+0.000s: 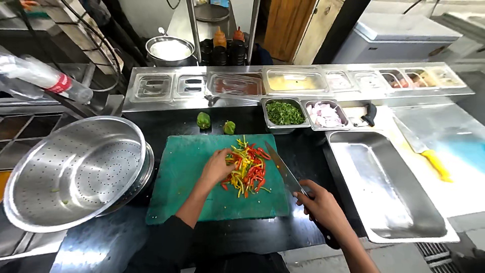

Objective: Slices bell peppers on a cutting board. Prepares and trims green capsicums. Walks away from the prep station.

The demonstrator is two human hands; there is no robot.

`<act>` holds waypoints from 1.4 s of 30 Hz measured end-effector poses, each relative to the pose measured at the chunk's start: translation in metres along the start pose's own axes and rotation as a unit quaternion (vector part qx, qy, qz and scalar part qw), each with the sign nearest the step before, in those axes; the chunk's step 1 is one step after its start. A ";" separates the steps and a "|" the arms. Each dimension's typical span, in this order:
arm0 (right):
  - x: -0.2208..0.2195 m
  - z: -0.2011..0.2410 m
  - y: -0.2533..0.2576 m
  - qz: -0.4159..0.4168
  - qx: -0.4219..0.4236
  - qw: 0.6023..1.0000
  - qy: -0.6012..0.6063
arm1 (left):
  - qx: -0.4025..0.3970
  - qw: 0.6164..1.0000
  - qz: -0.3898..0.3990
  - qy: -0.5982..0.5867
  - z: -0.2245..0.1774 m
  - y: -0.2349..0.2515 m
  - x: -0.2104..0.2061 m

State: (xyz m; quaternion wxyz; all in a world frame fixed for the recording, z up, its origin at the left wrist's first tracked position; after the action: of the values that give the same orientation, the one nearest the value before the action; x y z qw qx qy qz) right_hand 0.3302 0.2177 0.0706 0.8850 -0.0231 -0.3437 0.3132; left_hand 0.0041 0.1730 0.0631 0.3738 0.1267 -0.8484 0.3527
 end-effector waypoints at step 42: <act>0.006 0.037 -0.046 -0.113 0.091 0.989 0.013 | -0.155 0.980 0.007 -0.128 -0.051 -0.010 0.017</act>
State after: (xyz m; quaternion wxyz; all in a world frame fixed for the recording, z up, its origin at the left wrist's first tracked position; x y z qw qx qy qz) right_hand 0.3351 0.1773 0.1143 0.9175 0.0928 -0.3022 0.2412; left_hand 0.0255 0.2020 0.1047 0.2748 0.1054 -0.9343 0.2009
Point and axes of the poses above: each hand's wrist, its own y-axis towards the middle knuckle, its own x-axis out of the back of the hand, z = x × y, the point moved 8 cm from there along y, towards the middle knuckle, and after that the axes turned 14 degrees about x, right-handed, at the moved point
